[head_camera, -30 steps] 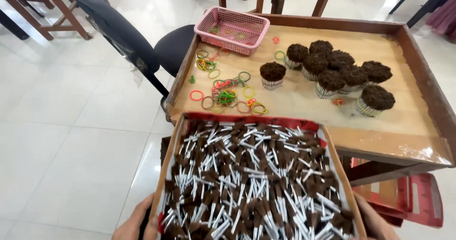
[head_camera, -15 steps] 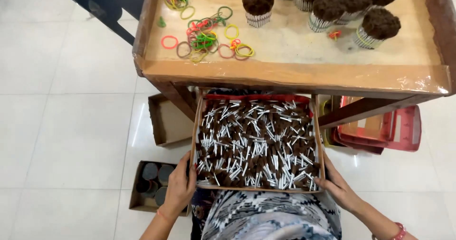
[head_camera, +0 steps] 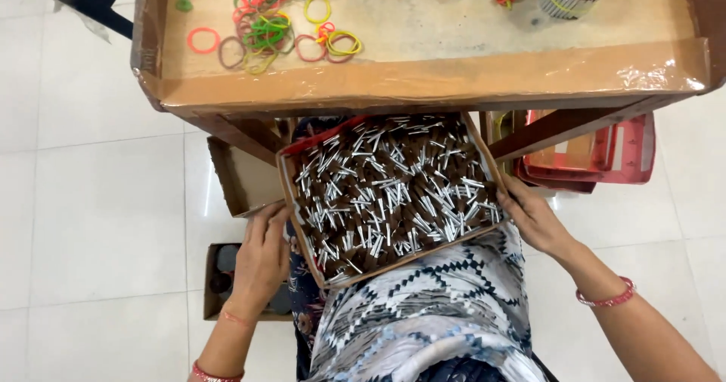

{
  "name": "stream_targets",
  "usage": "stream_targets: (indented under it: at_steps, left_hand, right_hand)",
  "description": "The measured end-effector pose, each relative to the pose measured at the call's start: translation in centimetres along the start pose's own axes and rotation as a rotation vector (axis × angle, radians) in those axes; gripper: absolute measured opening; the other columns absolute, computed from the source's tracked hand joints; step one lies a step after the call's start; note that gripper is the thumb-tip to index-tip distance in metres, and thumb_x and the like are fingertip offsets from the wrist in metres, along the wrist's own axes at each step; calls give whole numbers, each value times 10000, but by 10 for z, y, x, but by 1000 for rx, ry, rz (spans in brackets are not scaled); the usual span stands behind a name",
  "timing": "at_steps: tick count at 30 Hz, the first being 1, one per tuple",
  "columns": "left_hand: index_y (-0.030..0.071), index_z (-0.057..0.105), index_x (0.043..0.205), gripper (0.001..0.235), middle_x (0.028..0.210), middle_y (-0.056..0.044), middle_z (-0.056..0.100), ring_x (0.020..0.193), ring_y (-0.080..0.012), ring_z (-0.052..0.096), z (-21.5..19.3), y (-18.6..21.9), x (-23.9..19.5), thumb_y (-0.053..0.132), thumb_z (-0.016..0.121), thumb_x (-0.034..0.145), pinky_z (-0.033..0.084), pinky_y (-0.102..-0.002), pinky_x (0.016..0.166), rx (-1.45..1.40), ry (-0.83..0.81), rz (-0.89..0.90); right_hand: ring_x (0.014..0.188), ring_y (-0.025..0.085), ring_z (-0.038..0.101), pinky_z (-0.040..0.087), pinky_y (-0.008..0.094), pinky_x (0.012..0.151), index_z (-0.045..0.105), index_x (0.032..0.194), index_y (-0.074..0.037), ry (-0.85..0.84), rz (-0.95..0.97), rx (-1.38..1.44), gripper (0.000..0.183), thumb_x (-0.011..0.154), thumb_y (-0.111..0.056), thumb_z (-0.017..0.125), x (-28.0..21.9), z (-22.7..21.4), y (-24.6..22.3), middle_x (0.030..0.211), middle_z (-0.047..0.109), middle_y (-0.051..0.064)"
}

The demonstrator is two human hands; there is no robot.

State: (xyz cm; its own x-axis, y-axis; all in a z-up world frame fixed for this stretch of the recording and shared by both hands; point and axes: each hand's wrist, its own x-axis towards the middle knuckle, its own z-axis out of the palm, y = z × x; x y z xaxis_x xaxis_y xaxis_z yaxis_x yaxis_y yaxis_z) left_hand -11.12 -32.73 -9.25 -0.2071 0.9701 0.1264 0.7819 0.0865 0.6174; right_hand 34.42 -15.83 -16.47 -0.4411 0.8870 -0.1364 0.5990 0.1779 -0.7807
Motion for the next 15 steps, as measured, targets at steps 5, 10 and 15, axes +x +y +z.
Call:
stream_targets:
  at_steps: [5,10,15]
  left_hand:
    - [86,653,1166,383,1216,-105,626,1189,-311,573,5,-20,11,110,684,786,481,-422,971,250,-106,552]
    - [88,684,1032,201,1045,-51,636,1043,-258,607,18,-15,8,156,686,843,486,-397,906,208,-135,602]
    - [97,681,969,152,933,-33,614,940,-233,608,36,13,-6,160,669,831,484,-384,826,159,-145,608]
  right_hand:
    - [1176,196,621,469,335,1009,491,1464,36,63,-83,-25,497,1078,-278,490,70,-10,19,1263,673,193]
    - [1182,227,611,455,330,1053,593,1423,38,206,86,285,519,1074,-343,545,137,22,27,1259,693,177]
    - [1427,237,410,293,326,1179,356,1523,69,418,-7,542,705,1046,-383,610,120,59,-36,1559,459,172]
